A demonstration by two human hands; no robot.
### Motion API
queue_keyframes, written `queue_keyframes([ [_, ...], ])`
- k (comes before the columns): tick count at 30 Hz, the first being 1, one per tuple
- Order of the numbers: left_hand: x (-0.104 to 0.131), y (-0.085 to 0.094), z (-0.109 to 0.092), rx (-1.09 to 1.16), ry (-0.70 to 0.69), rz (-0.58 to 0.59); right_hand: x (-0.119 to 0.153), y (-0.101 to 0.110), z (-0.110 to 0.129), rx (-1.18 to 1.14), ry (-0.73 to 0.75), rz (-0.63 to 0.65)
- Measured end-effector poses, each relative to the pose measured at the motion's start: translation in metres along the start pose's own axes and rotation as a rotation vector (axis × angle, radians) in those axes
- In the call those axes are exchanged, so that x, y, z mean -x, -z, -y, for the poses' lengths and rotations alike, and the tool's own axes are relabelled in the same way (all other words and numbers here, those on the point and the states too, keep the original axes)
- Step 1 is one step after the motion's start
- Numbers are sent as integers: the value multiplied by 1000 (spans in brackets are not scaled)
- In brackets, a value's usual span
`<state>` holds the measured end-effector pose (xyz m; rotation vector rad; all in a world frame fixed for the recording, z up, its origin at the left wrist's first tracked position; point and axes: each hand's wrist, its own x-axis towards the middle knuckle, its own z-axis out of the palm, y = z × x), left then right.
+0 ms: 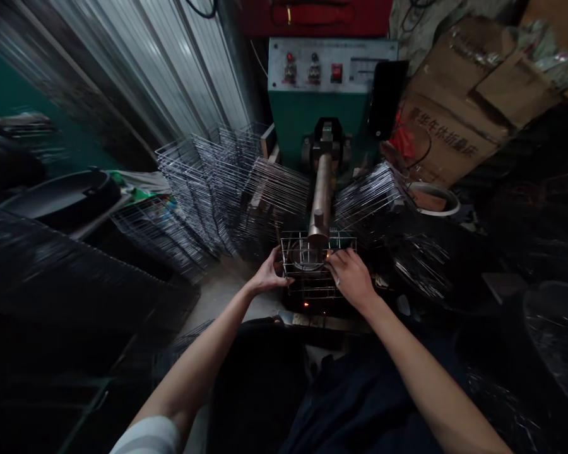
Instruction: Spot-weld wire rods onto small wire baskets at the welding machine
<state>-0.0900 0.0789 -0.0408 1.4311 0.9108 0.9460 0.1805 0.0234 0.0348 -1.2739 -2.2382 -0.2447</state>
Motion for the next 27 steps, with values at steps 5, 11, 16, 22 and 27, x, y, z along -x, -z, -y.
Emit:
queue_keyframes([
  [5, 2, 2, 19, -5, -14, 17, 2, 16, 4, -221, -60, -6],
  [11, 15, -3, 47, 51, 76, 92, 44, 43, 19, -726, -392, 69],
  [16, 17, -7, 49, 84, 128, 17, 72, 41, 35, -1158, -769, 46],
  [22, 63, -5, 25, -319, -49, 53, 84, 75, 51, -1363, -913, 170],
  [27, 83, -42, -18, -756, -36, 105, 76, 95, 52, -1441, -759, 391],
])
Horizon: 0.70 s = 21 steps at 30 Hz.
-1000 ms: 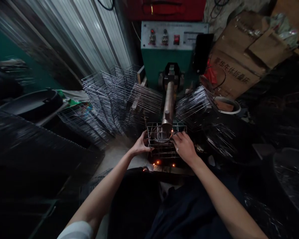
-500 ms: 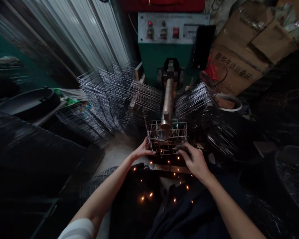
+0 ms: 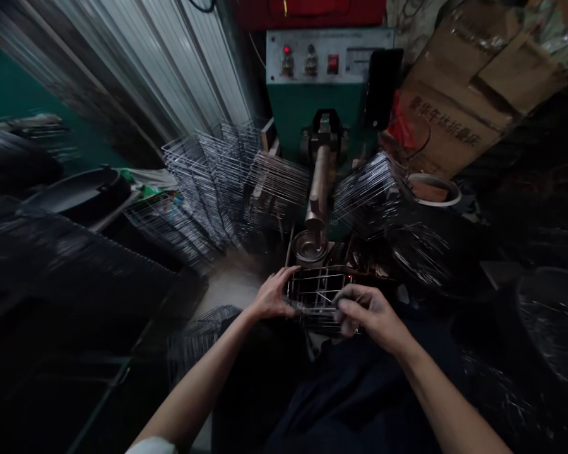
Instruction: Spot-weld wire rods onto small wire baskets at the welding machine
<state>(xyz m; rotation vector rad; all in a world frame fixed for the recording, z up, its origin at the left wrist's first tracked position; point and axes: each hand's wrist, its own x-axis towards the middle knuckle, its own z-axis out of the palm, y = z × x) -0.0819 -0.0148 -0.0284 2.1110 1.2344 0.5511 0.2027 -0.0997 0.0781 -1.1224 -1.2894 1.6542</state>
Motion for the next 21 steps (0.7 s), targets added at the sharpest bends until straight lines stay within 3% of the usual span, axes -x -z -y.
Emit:
queue_keyframes([
  [3, -11, -2, -33, -127, 16, -75, -15, -3, -4, 328, 113, 144],
  [7, -18, 2, -60, -218, -34, -155, -40, -9, -28, 963, 424, 25],
  [11, -14, 9, -72, -243, -20, -250, -51, -13, -47, 1403, 645, -57],
  [15, -10, 15, -78, -216, 12, -326, -46, -12, -49, 1510, 800, -105],
  [21, -16, 18, -81, -207, 2, -338, -48, -2, -49, 1450, 816, -131],
])
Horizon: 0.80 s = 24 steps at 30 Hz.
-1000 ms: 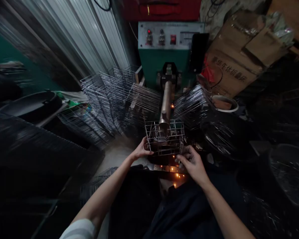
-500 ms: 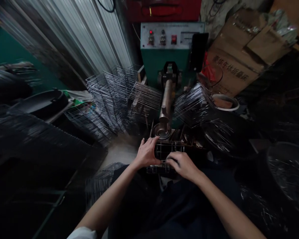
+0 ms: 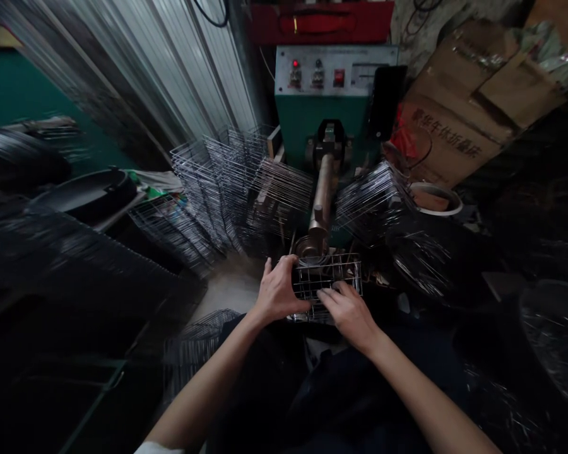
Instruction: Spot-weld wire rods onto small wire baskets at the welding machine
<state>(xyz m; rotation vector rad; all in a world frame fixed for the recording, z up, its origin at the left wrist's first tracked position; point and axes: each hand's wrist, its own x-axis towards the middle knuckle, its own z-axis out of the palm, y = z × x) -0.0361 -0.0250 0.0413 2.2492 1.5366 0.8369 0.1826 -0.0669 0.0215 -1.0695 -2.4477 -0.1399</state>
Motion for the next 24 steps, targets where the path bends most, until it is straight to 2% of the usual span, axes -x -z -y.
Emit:
queue_keyframes([
  [8, -23, -2, 6, 16, -6, -6, -14, -8, -19, -33, -31, 7],
  [17, -26, -2, 4, -18, -3, -27, -21, -1, -18, -22, -69, -25],
  [24, -54, 2, 10, -57, 46, -12, -46, -5, -31, 30, -186, -118],
])
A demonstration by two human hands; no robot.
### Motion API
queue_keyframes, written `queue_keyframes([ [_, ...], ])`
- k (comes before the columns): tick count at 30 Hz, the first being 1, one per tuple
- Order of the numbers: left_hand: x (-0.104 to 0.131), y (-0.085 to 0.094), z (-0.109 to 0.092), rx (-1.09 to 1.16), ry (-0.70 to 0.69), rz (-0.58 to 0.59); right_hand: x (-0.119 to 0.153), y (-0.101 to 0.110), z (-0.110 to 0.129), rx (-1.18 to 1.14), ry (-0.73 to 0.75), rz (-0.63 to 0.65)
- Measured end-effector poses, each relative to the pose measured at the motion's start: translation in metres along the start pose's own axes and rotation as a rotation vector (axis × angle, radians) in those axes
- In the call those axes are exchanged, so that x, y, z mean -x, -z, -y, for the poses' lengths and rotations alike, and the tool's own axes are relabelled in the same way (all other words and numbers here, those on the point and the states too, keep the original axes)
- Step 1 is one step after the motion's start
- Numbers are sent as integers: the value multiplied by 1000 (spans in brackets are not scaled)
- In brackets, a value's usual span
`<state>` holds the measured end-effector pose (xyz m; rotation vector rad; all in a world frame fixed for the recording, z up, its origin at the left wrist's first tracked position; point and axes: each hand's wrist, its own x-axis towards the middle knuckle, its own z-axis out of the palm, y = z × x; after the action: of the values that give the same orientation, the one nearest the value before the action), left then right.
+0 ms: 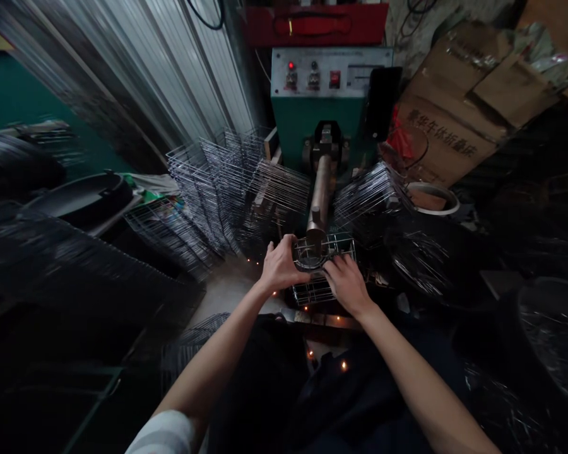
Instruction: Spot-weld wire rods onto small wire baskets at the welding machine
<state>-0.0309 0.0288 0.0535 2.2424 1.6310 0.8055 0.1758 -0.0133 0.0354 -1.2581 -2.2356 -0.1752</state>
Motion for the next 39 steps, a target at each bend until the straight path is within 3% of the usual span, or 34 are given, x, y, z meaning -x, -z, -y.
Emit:
queue_keyframes([
  [11, -32, 5, 4, -84, 49, 81, -22, -15, -16, 104, -93, -17],
  [16, -40, 10, 10, -50, -17, 123, -22, -4, -19, -151, -106, -40],
  [19, -25, 10, 37, 66, -74, 118, 3, 16, -19, -331, -163, -74],
  [22, 2, -9, 82, 289, -32, 95, 34, 33, -21, -519, -369, -53],
  [25, 24, -45, 118, 676, 129, 234, 51, 35, -21, -824, -665, -109],
  [28, 30, -73, 127, 967, 241, 319, 49, 32, -12, -1059, -804, -173],
  [30, 30, -79, 124, 1020, 237, 297, 44, 34, -2, -1136, -825, -156],
  [35, 54, -55, 116, 757, 109, 176, 52, 60, 19, -1273, -889, -19],
  [37, 71, -41, 108, 578, 12, 206, 58, 72, 23, -1316, -884, 70],
  [39, 83, -28, 93, 412, -20, 248, 59, 82, 27, -1363, -787, 192],
])
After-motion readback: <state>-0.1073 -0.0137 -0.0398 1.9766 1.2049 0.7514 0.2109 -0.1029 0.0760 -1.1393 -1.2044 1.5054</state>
